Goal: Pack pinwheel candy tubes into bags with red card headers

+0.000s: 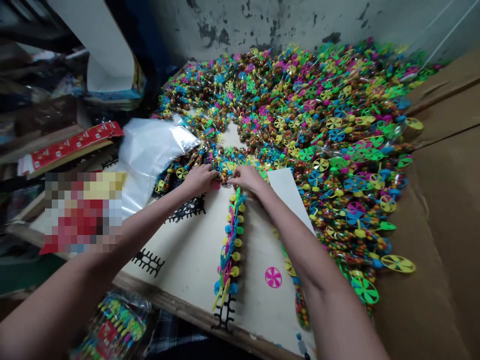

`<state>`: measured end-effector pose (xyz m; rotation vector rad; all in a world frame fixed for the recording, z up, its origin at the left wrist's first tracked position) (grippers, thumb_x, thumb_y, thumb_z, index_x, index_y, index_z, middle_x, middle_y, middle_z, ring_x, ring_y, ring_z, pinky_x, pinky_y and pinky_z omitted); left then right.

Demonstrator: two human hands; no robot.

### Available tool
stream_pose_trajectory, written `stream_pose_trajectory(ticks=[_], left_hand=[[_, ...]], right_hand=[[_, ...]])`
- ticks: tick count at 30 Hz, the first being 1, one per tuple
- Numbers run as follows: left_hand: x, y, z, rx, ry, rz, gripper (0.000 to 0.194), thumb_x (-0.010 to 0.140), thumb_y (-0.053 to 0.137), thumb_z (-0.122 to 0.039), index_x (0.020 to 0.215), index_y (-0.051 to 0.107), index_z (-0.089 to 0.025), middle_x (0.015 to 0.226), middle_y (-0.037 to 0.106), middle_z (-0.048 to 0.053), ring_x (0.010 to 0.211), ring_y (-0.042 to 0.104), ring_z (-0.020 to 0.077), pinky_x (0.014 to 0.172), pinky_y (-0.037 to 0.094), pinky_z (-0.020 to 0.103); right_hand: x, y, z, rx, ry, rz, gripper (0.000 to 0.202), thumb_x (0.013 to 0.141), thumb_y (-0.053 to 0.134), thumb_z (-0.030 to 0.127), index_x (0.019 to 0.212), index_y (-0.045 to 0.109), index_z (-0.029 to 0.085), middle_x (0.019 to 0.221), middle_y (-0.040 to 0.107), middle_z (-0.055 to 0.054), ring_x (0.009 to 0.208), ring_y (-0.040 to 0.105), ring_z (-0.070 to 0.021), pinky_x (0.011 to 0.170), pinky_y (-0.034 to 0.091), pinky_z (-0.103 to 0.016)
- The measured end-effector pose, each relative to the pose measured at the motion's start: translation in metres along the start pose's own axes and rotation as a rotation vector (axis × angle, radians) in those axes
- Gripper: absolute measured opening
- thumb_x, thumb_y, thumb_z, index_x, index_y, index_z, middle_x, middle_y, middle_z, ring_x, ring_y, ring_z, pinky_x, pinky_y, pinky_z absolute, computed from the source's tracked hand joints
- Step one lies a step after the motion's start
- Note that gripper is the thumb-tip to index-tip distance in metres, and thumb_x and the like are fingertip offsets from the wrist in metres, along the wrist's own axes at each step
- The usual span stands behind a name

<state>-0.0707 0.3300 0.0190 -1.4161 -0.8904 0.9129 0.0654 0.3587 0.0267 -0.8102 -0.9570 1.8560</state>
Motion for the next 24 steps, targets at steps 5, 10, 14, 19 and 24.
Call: stream_pose_trajectory(ticks=[5,10,14,19,24], left_hand=[[0.014,0.0,0.002,0.04,0.031,0.013,0.023,0.083,0.046,-0.012,0.094,0.066,-0.016,0.092,0.061,0.011,0.087,0.057,0.0214,0.075,0.041,0.032],[0.016,-0.027,0.013,-0.197,0.008,-0.234,0.014,0.084,0.051,-0.018,0.09,0.064,-0.016,0.103,0.06,0.011,0.096,0.054,0.0214,0.082,0.042,0.034],[-0.031,-0.044,0.0,-0.676,0.039,-0.314,0.017,0.087,0.05,-0.023,0.097,0.061,-0.014,0.099,0.064,0.009,0.09,0.057,0.017,0.083,0.045,0.031],[-0.122,-0.019,-0.049,-1.06,0.077,-0.121,0.021,0.088,0.049,-0.028,0.099,0.062,-0.017,0.094,0.068,0.007,0.088,0.062,0.0159,0.085,0.048,0.031],[-0.177,0.021,-0.078,-1.343,-0.109,-0.211,0.02,0.079,0.058,-0.028,0.096,0.063,-0.018,0.104,0.066,0.008,0.098,0.062,0.0176,0.089,0.048,0.031]], right_hand=[[0.018,0.018,0.011,-0.326,0.064,0.032,0.018,0.06,0.076,0.023,0.074,0.07,0.015,0.077,0.069,-0.012,0.075,0.064,-0.0248,0.068,0.047,-0.032],[-0.005,-0.017,-0.006,-0.087,0.124,-0.237,0.015,0.077,0.056,0.022,0.084,0.067,0.014,0.084,0.067,-0.01,0.081,0.062,-0.0229,0.076,0.048,-0.035],[-0.065,-0.033,-0.026,0.336,0.048,-0.483,0.026,0.081,0.052,0.032,0.099,0.062,0.015,0.086,0.066,-0.004,0.078,0.06,-0.0178,0.077,0.049,-0.034],[-0.178,0.011,-0.025,0.776,0.042,-0.496,0.038,0.073,0.066,0.042,0.103,0.055,0.022,0.09,0.066,-0.001,0.079,0.063,-0.0162,0.075,0.053,-0.032],[-0.267,0.069,0.0,0.845,0.14,-0.399,0.023,0.077,0.064,0.039,0.092,0.056,0.023,0.089,0.067,-0.002,0.082,0.065,-0.0164,0.077,0.054,-0.032]])
Point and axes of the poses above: each hand's wrist, its own x-axis towards the middle knuckle, its own y-axis out of the palm, z = x × y, the point moved 7 cm from there along x, towards the middle knuckle
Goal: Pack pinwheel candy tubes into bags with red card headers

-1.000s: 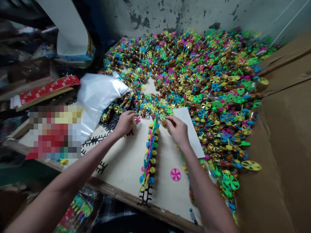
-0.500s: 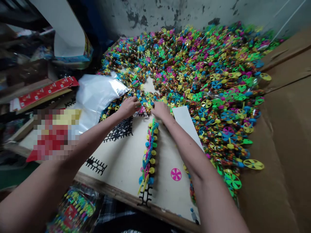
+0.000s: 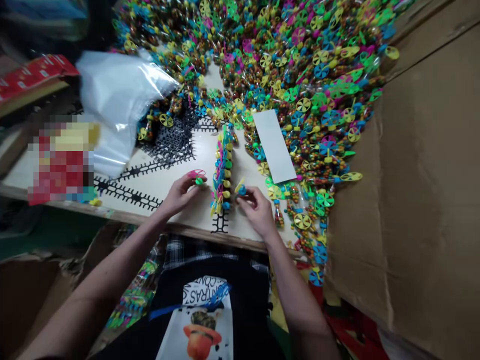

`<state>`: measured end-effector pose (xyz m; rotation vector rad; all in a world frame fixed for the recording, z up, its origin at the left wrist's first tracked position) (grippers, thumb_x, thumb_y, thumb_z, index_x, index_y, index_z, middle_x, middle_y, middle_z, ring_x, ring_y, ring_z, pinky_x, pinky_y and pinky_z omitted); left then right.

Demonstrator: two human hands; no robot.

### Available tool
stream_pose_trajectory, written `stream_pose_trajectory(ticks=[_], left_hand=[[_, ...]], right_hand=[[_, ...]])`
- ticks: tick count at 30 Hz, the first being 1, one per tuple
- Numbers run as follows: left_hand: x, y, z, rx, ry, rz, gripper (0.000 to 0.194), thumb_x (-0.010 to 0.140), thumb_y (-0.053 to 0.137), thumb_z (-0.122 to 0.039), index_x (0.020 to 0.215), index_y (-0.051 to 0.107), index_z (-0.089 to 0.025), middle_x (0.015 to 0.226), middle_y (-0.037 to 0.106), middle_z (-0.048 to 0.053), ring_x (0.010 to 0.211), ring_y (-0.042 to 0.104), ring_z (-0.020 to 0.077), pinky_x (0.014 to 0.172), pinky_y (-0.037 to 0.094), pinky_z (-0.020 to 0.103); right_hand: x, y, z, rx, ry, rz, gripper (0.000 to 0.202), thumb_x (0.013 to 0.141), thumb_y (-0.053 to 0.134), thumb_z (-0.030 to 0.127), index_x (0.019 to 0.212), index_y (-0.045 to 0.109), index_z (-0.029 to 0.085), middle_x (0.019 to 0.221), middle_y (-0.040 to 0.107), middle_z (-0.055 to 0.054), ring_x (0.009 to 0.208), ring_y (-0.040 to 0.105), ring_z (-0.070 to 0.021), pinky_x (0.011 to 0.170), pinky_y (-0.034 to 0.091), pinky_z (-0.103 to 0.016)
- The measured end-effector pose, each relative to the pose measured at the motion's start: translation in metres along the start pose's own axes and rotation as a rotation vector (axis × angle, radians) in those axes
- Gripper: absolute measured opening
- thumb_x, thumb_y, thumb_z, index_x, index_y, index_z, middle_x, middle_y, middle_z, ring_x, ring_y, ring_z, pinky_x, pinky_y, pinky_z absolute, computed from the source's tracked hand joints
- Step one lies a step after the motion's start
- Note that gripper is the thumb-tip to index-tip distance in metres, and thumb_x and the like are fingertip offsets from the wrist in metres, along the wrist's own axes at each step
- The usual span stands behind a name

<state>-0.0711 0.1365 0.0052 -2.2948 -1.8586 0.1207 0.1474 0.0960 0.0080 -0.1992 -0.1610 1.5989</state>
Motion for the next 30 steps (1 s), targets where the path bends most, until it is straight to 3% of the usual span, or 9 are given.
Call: stream_pose_trajectory(ticks=[5,12,21,26,30], left_hand=[[-0.038,0.016,0.017,-0.177,-0.143,-0.225,0.021,0.069,0.068,-0.026,0.086,0.06,-0.017,0.083,0.067,0.003,0.08,0.063,0.014,0.079,0.051,0.028],[-0.081,0.046,0.008,-0.266,-0.201,-0.186,0.015,0.068,0.067,-0.024,0.08,0.064,-0.016,0.081,0.069,0.003,0.081,0.064,0.0152,0.078,0.05,0.027],[-0.081,0.049,0.008,-0.226,-0.228,-0.229,0.015,0.069,0.067,-0.025,0.081,0.065,-0.016,0.081,0.069,0.004,0.079,0.064,0.0159,0.078,0.05,0.028],[-0.075,0.035,-0.007,-0.147,-0.075,-0.097,0.015,0.079,0.058,-0.026,0.09,0.066,-0.018,0.096,0.066,0.007,0.093,0.061,0.0172,0.087,0.048,0.031],[-0.075,0.04,-0.015,0.007,0.026,-0.004,0.016,0.08,0.057,-0.021,0.093,0.066,-0.018,0.099,0.062,0.008,0.098,0.059,0.0183,0.091,0.047,0.033]], right_hand=[[-0.041,0.009,-0.004,-0.08,-0.076,-0.032,0.018,0.08,0.059,0.032,0.095,0.059,0.022,0.088,0.065,-0.003,0.082,0.064,-0.0164,0.078,0.054,-0.031],[-0.049,0.026,-0.001,-0.159,-0.119,0.013,0.016,0.081,0.056,0.031,0.094,0.059,0.022,0.089,0.066,-0.004,0.084,0.063,-0.0183,0.077,0.051,-0.031],[-0.056,0.025,-0.007,-0.108,-0.055,-0.084,0.02,0.077,0.057,0.035,0.091,0.057,0.021,0.085,0.068,-0.003,0.08,0.064,-0.0195,0.074,0.051,-0.032],[-0.056,0.025,-0.006,-0.104,-0.064,-0.098,0.019,0.077,0.057,0.034,0.091,0.056,0.021,0.084,0.068,-0.003,0.08,0.064,-0.0195,0.073,0.052,-0.032],[-0.057,0.026,-0.004,-0.101,-0.09,-0.097,0.018,0.077,0.056,0.032,0.091,0.056,0.021,0.084,0.068,-0.003,0.08,0.064,-0.0195,0.073,0.052,-0.031]])
Point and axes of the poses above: each hand's wrist, its own x-axis towards the middle knuckle, its own y-axis out of the palm, z = x × y, the point moved 7 cm from there along x, towards the middle knuckle
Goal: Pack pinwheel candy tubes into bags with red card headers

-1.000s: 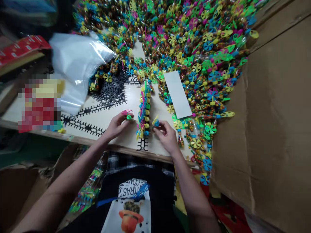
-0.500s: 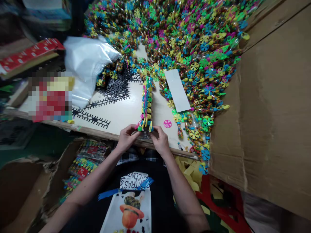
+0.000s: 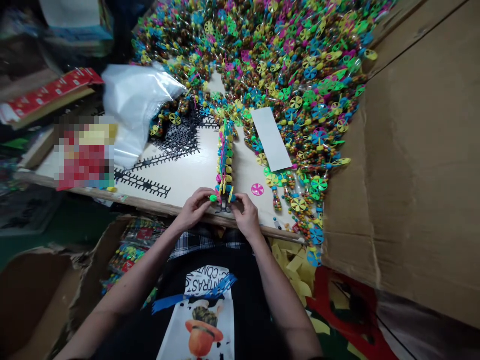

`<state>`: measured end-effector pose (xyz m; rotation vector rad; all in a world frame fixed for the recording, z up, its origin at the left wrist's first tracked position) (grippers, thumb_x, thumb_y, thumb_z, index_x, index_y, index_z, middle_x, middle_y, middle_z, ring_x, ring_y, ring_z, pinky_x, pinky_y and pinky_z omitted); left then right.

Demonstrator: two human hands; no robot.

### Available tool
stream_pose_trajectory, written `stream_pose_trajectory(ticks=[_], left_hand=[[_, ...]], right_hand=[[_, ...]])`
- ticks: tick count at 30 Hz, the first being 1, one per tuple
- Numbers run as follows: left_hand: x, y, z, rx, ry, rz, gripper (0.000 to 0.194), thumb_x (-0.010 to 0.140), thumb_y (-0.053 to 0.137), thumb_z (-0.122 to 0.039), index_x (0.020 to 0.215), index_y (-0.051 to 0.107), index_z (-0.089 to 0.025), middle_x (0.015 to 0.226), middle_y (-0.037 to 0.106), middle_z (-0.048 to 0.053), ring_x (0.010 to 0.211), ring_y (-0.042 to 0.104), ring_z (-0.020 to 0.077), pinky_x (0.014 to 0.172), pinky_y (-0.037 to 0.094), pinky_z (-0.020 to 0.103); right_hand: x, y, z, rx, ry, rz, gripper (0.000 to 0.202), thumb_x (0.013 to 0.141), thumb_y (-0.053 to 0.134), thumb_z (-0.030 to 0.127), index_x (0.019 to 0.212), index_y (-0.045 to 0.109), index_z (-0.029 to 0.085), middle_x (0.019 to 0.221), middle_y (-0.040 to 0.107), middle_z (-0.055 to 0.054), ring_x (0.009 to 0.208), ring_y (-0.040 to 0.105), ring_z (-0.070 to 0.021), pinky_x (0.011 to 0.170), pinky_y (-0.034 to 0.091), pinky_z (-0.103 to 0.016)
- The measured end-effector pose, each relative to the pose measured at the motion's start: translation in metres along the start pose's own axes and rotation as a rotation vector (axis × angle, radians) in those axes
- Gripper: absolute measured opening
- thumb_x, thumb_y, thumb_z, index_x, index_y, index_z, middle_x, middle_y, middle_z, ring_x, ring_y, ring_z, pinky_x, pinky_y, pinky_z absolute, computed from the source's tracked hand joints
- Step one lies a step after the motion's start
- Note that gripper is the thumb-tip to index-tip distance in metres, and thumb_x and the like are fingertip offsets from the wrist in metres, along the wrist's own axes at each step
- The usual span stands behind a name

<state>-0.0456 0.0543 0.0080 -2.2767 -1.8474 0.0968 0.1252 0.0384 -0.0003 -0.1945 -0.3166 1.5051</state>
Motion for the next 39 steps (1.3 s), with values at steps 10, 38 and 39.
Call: stream_pose_trajectory(ticks=[10,38,39], left_hand=[[-0.014,0.013,0.02,-0.081,-0.207,-0.236,0.014,0.071,0.062,-0.021,0.084,0.065,-0.017,0.082,0.069,0.003,0.079,0.063,0.0151,0.079,0.05,0.029],[0.126,-0.064,0.001,0.362,0.006,-0.04,0.012,0.068,0.061,-0.018,0.073,0.071,-0.023,0.068,0.067,0.004,0.064,0.06,0.0172,0.062,0.048,0.027],[0.156,-0.075,0.004,0.4,0.008,-0.107,0.009,0.067,0.062,-0.018,0.069,0.069,-0.023,0.064,0.066,0.004,0.062,0.059,0.0175,0.063,0.047,0.027]], right_hand=[[-0.001,-0.001,0.003,-0.035,0.007,0.002,0.016,0.078,0.055,0.032,0.089,0.06,0.021,0.085,0.069,-0.003,0.08,0.064,-0.0191,0.075,0.051,-0.031],[0.172,-0.03,0.034,-0.426,-0.335,0.017,0.027,0.083,0.046,0.015,0.091,0.07,0.025,0.092,0.07,-0.004,0.087,0.064,-0.0203,0.081,0.051,-0.035],[0.196,-0.02,0.034,-0.463,-0.352,0.063,0.027,0.081,0.048,0.014,0.09,0.07,0.025,0.092,0.07,-0.005,0.089,0.064,-0.0208,0.082,0.05,-0.036]])
Point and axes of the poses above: each hand's wrist, its own x-axis towards the middle knuckle, its own y-axis out of the palm, z = x × y, the point moved 7 cm from there along x, towards the middle knuckle
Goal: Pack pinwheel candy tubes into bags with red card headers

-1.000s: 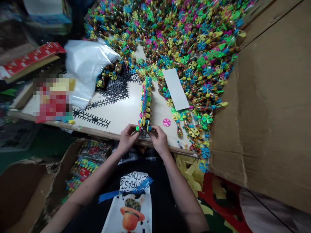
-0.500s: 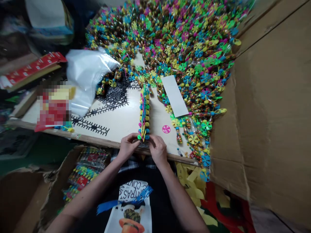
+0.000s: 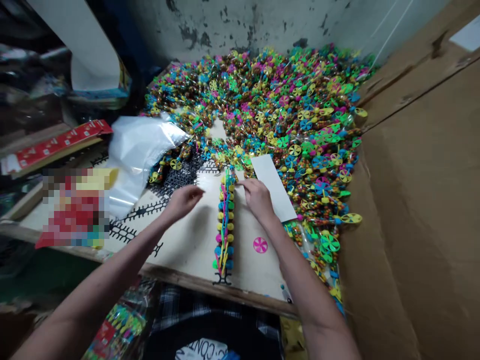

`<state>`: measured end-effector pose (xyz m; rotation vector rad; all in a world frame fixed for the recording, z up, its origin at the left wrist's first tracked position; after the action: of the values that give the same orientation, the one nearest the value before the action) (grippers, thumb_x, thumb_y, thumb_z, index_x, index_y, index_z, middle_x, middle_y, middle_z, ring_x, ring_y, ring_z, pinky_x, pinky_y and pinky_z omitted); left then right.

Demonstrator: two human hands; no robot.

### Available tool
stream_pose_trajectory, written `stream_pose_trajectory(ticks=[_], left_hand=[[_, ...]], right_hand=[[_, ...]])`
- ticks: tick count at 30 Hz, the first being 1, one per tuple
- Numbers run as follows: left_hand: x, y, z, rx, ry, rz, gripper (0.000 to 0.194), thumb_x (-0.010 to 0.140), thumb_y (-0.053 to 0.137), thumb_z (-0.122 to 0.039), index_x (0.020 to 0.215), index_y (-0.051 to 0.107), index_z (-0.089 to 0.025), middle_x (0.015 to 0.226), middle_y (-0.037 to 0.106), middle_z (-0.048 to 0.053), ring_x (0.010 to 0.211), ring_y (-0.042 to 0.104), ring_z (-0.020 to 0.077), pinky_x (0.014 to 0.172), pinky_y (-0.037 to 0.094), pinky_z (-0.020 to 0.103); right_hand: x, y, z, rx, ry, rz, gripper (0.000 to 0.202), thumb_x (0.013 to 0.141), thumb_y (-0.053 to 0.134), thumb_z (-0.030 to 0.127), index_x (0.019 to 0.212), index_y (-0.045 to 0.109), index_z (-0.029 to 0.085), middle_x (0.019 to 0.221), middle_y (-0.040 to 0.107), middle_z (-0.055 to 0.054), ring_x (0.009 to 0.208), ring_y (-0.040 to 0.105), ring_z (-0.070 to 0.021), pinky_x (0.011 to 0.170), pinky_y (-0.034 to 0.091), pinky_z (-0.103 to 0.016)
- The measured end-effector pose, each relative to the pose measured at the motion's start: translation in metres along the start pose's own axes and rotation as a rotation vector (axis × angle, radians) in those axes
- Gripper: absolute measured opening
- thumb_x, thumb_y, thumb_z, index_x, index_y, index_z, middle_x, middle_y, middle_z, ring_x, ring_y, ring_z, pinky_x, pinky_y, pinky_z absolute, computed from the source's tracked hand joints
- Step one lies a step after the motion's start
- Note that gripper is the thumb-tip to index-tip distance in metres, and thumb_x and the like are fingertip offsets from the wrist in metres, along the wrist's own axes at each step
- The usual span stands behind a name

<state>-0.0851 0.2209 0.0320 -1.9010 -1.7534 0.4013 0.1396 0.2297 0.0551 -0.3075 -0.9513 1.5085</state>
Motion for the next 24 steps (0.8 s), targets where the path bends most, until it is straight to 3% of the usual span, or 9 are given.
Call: stream_pose_trajectory(ticks=[3,5,8,11,14,18,21,24], left_hand=[[0.083,-0.005,0.019,0.089,-0.149,-0.179,0.013,0.066,0.063,-0.022,0.054,0.059,-0.02,0.055,0.06,0.004,0.065,0.06,0.0214,0.068,0.046,0.03],[0.122,0.006,0.031,0.117,-0.302,-0.197,0.027,0.063,0.067,-0.024,0.045,0.048,-0.021,0.05,0.055,0.005,0.072,0.062,0.0259,0.071,0.046,0.032],[0.153,0.027,0.041,0.142,-0.471,-0.157,0.039,0.052,0.076,-0.022,0.042,0.038,-0.022,0.051,0.055,0.007,0.08,0.064,0.0321,0.071,0.047,0.036],[0.16,0.035,0.047,0.126,-0.567,-0.147,0.039,0.045,0.076,-0.011,0.043,0.038,-0.021,0.054,0.057,0.008,0.078,0.065,0.0339,0.067,0.048,0.038],[0.151,0.031,0.049,0.015,-0.655,-0.103,0.033,0.046,0.072,-0.002,0.044,0.044,-0.019,0.047,0.054,0.005,0.064,0.065,0.0309,0.062,0.048,0.039],[0.12,0.015,0.02,-0.265,-0.4,-0.033,0.014,0.058,0.07,-0.011,0.055,0.056,-0.014,0.05,0.058,0.004,0.055,0.06,0.0188,0.059,0.048,0.032],[0.066,0.008,-0.006,-0.454,-0.239,0.052,0.008,0.063,0.068,-0.017,0.064,0.061,-0.013,0.058,0.064,0.004,0.054,0.059,0.0139,0.058,0.048,0.028],[-0.002,0.002,-0.019,-0.508,-0.182,0.02,0.011,0.063,0.068,-0.021,0.068,0.061,-0.014,0.064,0.066,0.002,0.06,0.061,0.0135,0.063,0.05,0.028]], right_hand=[[0.058,0.032,-0.015,-0.165,0.069,0.144,0.019,0.079,0.055,0.018,0.088,0.07,0.024,0.084,0.07,-0.007,0.083,0.064,-0.023,0.077,0.05,-0.036],[0.078,0.052,-0.028,-0.3,0.208,0.27,0.011,0.076,0.062,0.025,0.084,0.07,0.021,0.078,0.069,-0.01,0.076,0.064,-0.025,0.07,0.049,-0.035],[0.087,0.071,-0.039,-0.421,0.341,0.41,0.014,0.071,0.069,0.031,0.077,0.068,0.018,0.077,0.069,-0.014,0.074,0.065,-0.0274,0.064,0.048,-0.035],[0.087,0.071,-0.038,-0.415,0.343,0.381,0.01,0.07,0.067,0.029,0.071,0.066,0.019,0.074,0.068,-0.013,0.073,0.064,-0.0258,0.063,0.046,-0.033],[0.081,0.05,-0.033,-0.296,0.32,0.224,0.004,0.07,0.061,0.024,0.071,0.063,0.021,0.071,0.067,-0.008,0.07,0.062,-0.0225,0.064,0.046,-0.032],[0.045,0.006,-0.023,0.077,0.283,-0.002,0.01,0.074,0.052,0.027,0.08,0.057,0.021,0.076,0.065,-0.002,0.072,0.058,-0.0185,0.068,0.046,-0.03],[-0.008,-0.015,-0.018,0.333,0.301,-0.071,0.018,0.08,0.047,0.036,0.088,0.055,0.021,0.08,0.061,-0.001,0.072,0.055,-0.0164,0.066,0.046,-0.028],[-0.074,-0.021,-0.01,0.419,0.341,-0.102,0.025,0.081,0.049,0.041,0.098,0.052,0.022,0.086,0.056,-0.002,0.075,0.053,-0.0161,0.065,0.046,-0.028]])
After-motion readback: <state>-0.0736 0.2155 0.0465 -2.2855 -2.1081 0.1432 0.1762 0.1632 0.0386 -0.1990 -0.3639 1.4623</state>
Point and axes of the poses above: each hand's wrist, its own x-axis towards the middle knuckle, its own y-axis out of the palm, z = x × y, the point moved 7 cm from there along x, towards the middle knuckle
